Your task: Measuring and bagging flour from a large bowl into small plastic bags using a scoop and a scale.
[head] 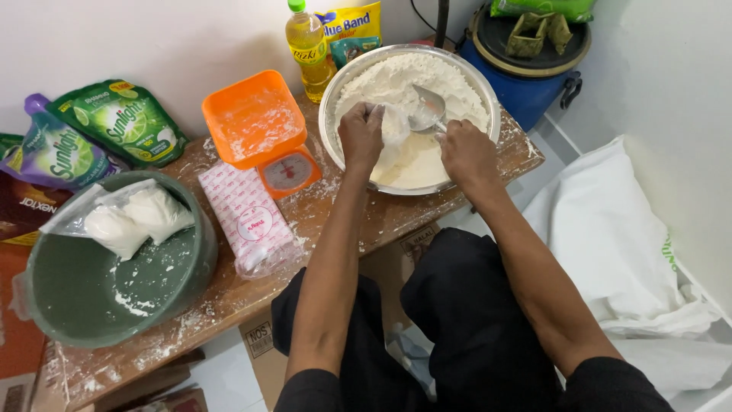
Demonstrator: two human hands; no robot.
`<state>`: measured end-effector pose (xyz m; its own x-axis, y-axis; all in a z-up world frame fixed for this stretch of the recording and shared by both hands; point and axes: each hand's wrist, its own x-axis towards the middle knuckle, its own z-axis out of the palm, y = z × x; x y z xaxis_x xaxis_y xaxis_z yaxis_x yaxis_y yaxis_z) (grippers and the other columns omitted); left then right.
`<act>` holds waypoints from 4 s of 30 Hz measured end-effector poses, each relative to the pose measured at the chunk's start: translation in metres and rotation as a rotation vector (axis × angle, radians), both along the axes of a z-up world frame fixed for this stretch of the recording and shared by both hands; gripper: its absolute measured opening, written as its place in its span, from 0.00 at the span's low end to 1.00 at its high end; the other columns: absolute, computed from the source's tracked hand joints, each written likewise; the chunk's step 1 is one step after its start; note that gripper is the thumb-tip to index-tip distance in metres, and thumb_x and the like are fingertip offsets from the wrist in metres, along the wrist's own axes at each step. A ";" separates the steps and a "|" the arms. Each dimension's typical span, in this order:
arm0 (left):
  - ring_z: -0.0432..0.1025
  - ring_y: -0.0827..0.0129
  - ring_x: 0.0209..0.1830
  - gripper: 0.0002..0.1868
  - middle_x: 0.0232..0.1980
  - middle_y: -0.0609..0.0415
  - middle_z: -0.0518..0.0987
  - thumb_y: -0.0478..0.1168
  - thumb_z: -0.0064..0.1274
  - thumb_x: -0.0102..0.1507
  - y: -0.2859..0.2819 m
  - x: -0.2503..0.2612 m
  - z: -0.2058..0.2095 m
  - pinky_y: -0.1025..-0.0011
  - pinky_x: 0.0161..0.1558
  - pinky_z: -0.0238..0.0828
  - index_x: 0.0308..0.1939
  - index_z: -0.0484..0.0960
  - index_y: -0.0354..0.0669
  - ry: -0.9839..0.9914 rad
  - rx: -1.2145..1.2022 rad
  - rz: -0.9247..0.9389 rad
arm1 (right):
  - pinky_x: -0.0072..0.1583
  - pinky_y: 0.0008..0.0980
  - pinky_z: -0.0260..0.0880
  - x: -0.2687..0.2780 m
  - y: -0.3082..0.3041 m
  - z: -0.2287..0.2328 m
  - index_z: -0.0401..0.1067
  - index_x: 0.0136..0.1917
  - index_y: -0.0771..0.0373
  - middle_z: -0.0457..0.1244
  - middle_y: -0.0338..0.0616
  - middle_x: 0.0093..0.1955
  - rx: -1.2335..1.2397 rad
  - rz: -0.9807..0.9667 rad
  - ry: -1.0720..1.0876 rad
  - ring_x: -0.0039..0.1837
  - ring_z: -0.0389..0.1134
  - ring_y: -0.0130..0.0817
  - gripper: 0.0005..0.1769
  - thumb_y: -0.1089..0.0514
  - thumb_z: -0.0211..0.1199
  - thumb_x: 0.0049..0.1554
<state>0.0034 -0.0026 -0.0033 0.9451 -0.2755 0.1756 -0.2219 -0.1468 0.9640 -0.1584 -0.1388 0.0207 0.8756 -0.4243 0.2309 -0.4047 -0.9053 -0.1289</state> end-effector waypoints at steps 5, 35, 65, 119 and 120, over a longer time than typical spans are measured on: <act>0.77 0.63 0.16 0.08 0.15 0.55 0.76 0.44 0.58 0.62 0.005 -0.007 0.012 0.66 0.30 0.76 0.33 0.87 0.47 0.017 0.004 0.003 | 0.46 0.52 0.77 -0.017 0.002 0.010 0.72 0.50 0.72 0.65 0.54 0.41 0.002 0.013 -0.038 0.46 0.74 0.58 0.19 0.52 0.54 0.68; 0.80 0.56 0.32 0.08 0.21 0.54 0.79 0.47 0.58 0.62 -0.007 -0.028 0.009 0.57 0.42 0.76 0.38 0.90 0.51 -0.020 0.109 -0.095 | 0.39 0.41 0.74 -0.048 0.029 0.120 0.80 0.43 0.53 0.67 0.40 0.34 -0.335 0.109 0.150 0.39 0.73 0.44 0.10 0.50 0.61 0.59; 0.80 0.56 0.30 0.07 0.21 0.52 0.80 0.45 0.58 0.62 -0.005 -0.028 0.018 0.58 0.40 0.76 0.37 0.90 0.51 -0.065 0.065 -0.095 | 0.37 0.45 0.71 -0.049 -0.018 0.146 0.81 0.33 0.58 0.65 0.45 0.26 -0.337 -0.115 0.340 0.34 0.71 0.47 0.14 0.59 0.60 0.58; 0.74 0.67 0.18 0.09 0.17 0.56 0.75 0.43 0.63 0.58 0.018 -0.019 0.044 0.68 0.30 0.72 0.40 0.88 0.44 -0.006 -0.020 -0.135 | 0.29 0.27 0.57 0.044 0.007 0.046 0.73 0.31 0.64 0.65 0.51 0.24 0.903 0.217 -0.291 0.22 0.59 0.29 0.16 0.59 0.59 0.60; 0.74 0.69 0.16 0.11 0.18 0.55 0.76 0.41 0.63 0.58 0.021 -0.020 0.048 0.71 0.29 0.71 0.41 0.88 0.42 0.012 -0.051 -0.134 | 0.24 0.22 0.52 0.042 0.009 0.053 0.73 0.33 0.67 0.64 0.54 0.24 1.037 0.194 -0.353 0.20 0.54 0.23 0.16 0.60 0.59 0.62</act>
<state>-0.0166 0.0181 0.0444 0.9027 -0.3899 0.1819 -0.2248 -0.0670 0.9721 -0.1166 -0.1296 0.0736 0.9032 -0.4191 0.0928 -0.0593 -0.3358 -0.9401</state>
